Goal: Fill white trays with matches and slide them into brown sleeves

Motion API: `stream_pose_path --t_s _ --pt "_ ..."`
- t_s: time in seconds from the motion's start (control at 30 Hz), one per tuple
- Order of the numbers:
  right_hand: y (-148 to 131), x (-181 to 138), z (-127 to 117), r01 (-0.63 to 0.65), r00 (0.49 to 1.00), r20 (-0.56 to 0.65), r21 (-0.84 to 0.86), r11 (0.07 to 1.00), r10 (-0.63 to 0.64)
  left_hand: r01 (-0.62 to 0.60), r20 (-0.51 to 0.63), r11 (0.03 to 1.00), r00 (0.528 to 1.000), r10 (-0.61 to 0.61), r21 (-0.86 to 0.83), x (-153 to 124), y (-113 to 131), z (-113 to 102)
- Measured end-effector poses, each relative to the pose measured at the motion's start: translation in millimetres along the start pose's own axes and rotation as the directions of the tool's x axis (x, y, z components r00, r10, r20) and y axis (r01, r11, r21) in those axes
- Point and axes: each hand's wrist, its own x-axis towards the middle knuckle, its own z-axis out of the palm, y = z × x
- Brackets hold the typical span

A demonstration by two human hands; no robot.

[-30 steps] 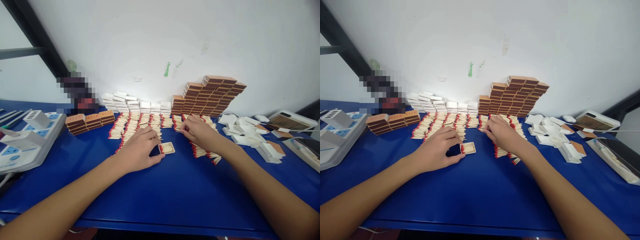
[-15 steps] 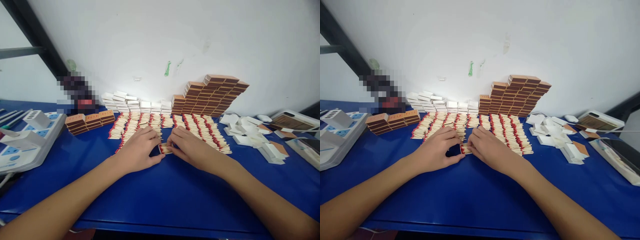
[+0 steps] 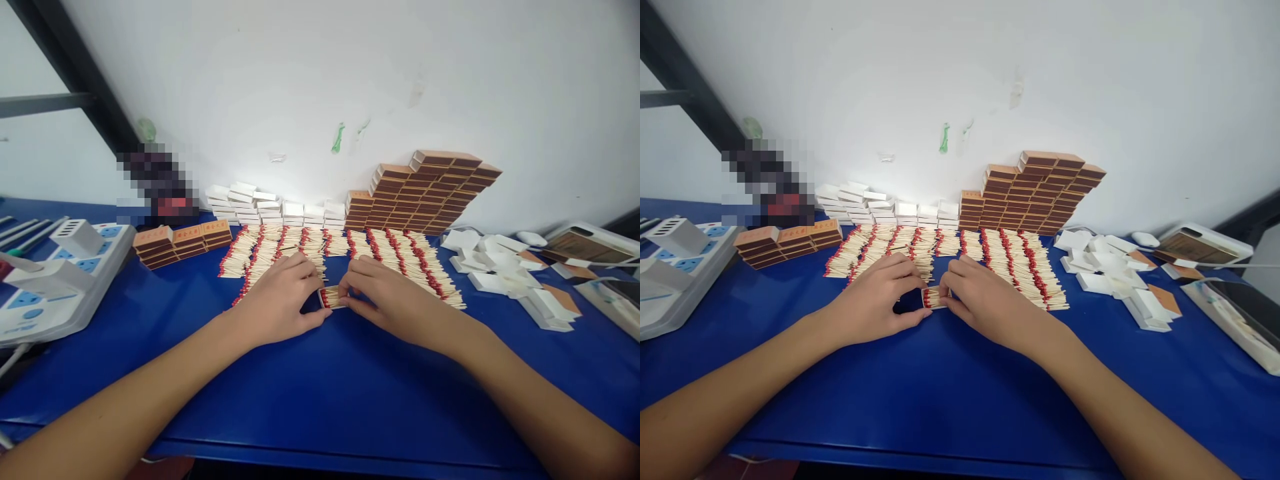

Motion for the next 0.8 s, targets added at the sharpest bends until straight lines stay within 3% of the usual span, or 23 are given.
stream_pose_path --t_s 0.17,0.27,0.43,0.8 --pt "13 0 -6 -0.046 0.997 -0.067 0.012 0.999 0.047 0.001 -0.008 1.000 1.000 -0.001 -0.009 -1 0 1" --pt "40 -2 -12 -0.132 0.983 -0.140 -0.094 0.987 0.119 0.003 -0.003 1.000 1.000 -0.003 -0.022 -1 0 1" --pt "80 -6 -13 -0.243 0.967 -0.131 -0.213 0.946 0.219 0.007 0.012 1.000 1.000 -0.007 -0.025 -1 0 1" --pt "89 1 0 -0.168 0.979 -0.149 -0.200 0.965 0.139 0.003 -0.001 0.999 1.000 -0.003 -0.037 -1 0 1"
